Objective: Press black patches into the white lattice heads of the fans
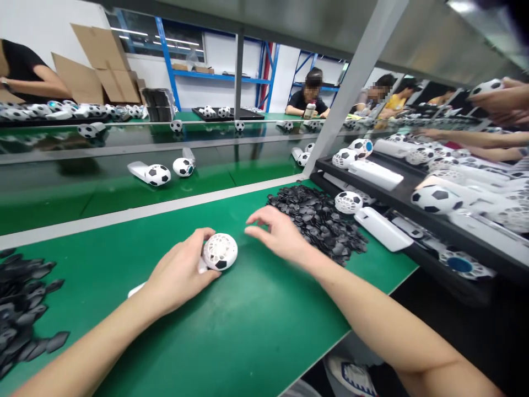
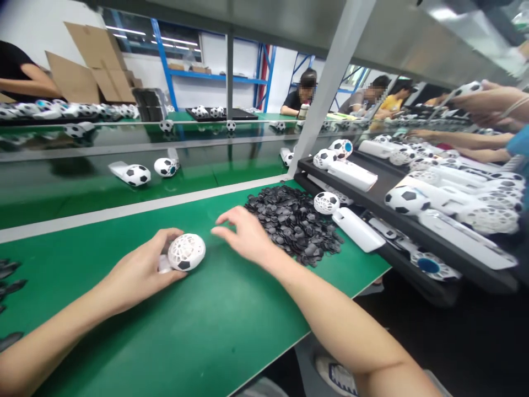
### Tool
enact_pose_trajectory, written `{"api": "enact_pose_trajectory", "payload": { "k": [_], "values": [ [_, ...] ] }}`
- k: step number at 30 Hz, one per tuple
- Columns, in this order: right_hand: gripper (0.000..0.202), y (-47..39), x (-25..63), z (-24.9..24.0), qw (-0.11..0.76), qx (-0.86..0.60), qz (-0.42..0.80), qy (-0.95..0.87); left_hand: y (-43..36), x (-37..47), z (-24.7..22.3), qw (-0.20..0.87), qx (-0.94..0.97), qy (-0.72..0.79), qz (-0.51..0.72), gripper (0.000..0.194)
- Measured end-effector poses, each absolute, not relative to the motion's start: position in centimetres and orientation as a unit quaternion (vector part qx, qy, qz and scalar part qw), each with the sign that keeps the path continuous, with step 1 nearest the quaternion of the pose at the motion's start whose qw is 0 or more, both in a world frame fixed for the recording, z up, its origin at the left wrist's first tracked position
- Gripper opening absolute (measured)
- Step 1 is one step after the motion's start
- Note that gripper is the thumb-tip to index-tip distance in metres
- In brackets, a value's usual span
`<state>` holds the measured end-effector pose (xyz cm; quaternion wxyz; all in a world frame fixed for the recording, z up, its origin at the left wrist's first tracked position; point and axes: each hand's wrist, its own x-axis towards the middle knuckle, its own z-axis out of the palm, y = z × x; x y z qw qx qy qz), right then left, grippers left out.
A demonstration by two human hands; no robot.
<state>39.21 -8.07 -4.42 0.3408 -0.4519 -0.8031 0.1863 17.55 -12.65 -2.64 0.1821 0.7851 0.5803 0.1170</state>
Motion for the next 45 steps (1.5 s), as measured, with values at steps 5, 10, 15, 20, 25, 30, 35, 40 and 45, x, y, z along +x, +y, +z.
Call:
{"api": "enact_pose_trajectory", "payload": {
  "k": [5,10,15,20,25,30,35,40,45],
  "values": [
    [0.008,-5.8,42.3,-4.8,0.184,-0.6,-0.006,-0.778,-12.1,16.9,-2.6,0.123,0.84,0.512,0.129,0.048],
    [0.006,-5.6,42.2,-5.1,0.156,-0.584,-0.023,-0.796,-11.7,16.4,-3.4,0.112,0.861,0.474,0.144,0.058],
    [0.014,-6.3,41.7,-4.6,0.189,-0.548,-0.021,-0.814,-11.8,16.5,-3.6,0.117,0.862,0.469,0.152,0.059],
    [0.019,-7.5,40.8,-4.7,0.292,-0.44,0.136,-0.838,-11.9,16.7,-3.7,0.124,0.861,0.468,0.155,0.061],
    [0.019,-8.6,40.1,-4.5,0.316,-0.404,0.202,-0.835,-12.1,16.8,-3.5,0.152,0.859,0.469,0.139,0.065],
    [0.011,-9.7,39.6,-4.0,0.382,-0.343,0.178,-0.84,-12.4,17.4,-3.4,0.167,0.839,0.497,0.148,0.073],
    [0.006,-10.8,38.5,-3.9,0.374,-0.3,0.275,-0.834,-12.5,17.8,-3.6,0.155,0.826,0.518,0.158,0.073],
    [0.011,-11.1,37.3,-3.8,0.347,-0.26,0.247,-0.867,-12.5,17.7,-3.7,0.159,0.825,0.516,0.169,0.075],
    [0.004,-10.9,36.8,-3.8,0.364,-0.291,0.292,-0.835,-12.6,17.9,-3.5,0.169,0.817,0.52,0.182,0.066]
  ]
}}
